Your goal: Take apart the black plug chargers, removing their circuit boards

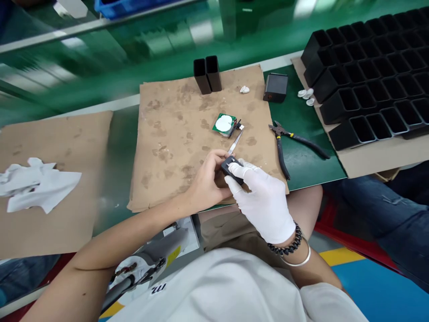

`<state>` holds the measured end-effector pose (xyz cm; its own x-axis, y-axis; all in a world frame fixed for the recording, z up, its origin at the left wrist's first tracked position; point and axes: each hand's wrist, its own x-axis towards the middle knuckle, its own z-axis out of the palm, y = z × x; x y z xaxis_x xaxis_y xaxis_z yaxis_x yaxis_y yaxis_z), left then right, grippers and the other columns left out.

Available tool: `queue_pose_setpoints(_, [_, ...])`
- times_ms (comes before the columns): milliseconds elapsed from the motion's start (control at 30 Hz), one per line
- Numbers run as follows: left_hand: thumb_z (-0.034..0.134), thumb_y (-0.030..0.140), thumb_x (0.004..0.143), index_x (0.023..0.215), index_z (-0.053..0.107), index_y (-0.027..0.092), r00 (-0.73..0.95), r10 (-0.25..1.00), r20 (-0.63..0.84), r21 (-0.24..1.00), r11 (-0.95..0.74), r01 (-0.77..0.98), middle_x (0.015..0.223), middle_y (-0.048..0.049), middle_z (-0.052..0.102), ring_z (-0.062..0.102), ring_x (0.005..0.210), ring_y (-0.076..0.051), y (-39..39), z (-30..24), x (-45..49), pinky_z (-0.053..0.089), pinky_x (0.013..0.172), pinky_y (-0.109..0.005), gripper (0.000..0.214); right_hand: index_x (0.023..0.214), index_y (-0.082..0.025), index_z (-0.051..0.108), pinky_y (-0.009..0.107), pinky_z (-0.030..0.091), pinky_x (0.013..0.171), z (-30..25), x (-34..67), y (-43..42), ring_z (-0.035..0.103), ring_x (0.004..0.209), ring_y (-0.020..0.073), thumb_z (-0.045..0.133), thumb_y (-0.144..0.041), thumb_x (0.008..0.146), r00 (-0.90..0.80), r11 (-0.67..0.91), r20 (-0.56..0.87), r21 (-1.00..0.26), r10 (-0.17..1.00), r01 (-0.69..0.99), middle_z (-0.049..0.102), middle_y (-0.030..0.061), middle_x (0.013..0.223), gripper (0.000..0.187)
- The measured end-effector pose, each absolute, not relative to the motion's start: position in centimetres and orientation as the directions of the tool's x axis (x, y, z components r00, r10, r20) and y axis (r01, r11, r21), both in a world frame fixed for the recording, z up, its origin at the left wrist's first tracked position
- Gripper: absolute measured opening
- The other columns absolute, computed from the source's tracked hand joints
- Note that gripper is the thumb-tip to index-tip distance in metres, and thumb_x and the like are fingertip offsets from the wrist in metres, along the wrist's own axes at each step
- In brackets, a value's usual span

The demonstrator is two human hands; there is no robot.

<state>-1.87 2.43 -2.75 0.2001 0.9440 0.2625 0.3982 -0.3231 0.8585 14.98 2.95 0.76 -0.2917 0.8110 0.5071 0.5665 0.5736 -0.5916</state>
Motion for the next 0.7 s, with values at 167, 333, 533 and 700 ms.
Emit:
queue_pose_setpoints(167, [0.086, 0.042, 0.077, 0.107, 0.046, 0.023, 0.186, 0.919, 0.347, 0.809, -0.393, 0.436, 0.124, -0.0121, 0.056, 0.062, 0.118, -0.026, 2.7, -2.2, -2.2, 0.054, 0.096, -0.041, 0.054, 0.104, -0.025, 0.075, 0.029, 0.065, 0.084, 2.8, 17.9, 4.1, 0.079, 0.088, 0.0195, 0.078, -0.024, 0.086, -0.239, 0.504, 0.457, -0.643, 0.857, 0.576, 0.081, -0.0003, 0.101, 0.018])
queue_pose_setpoints(333, [0.084, 0.041, 0.08, 0.118, 0.048, 0.023, 0.167, 0.92, 0.353, 0.783, -0.389, 0.486, 0.126, -0.0136, 0.058, 0.06, 0.122, -0.028, 2.7, -2.1, -2.1, 0.052, 0.103, -0.044, 0.056, 0.105, -0.03, 0.075, 0.034, 0.063, 0.096, 3.3, 20.3, 3.9, 0.076, 0.105, 0.0224, 0.069, -0.024, 0.093, -0.202, 0.429, 0.41, -0.599, 0.89, 0.676, 0.079, 0.0021, 0.111, 0.015])
queue_pose_setpoints(533, [0.079, 0.038, 0.083, 0.129, 0.048, 0.022, 0.182, 0.935, 0.306, 0.767, -0.355, 0.534, 0.131, -0.0147, 0.058, 0.058, 0.126, -0.03, 2.6, -2.1, -2.0, 0.049, 0.109, -0.049, 0.058, 0.12, -0.023, 0.071, 0.043, 0.063, 0.1, 0.4, 19.1, 3.5, 0.073, 0.116, 0.0289, 0.077, -0.025, 0.087, -0.22, 0.427, 0.39, -0.595, 0.894, 0.681, 0.073, 0.0086, 0.131, 0.034])
queue_pose_setpoints(700, [0.077, 0.034, 0.085, 0.129, 0.05, 0.021, 0.188, 0.937, 0.294, 0.76, -0.348, 0.549, 0.13, -0.014, 0.059, 0.058, 0.125, -0.029, 2.5, -2.0, -2.0, 0.049, 0.108, -0.047, 0.053, 0.109, -0.024, 0.074, 0.037, 0.066, 0.089, 1.7, 19.9, 4.0, 0.078, 0.098, 0.0255, 0.075, -0.02, 0.086, -0.194, 0.464, 0.472, -0.566, 0.86, 0.682, 0.08, 0.0052, 0.11, 0.023])
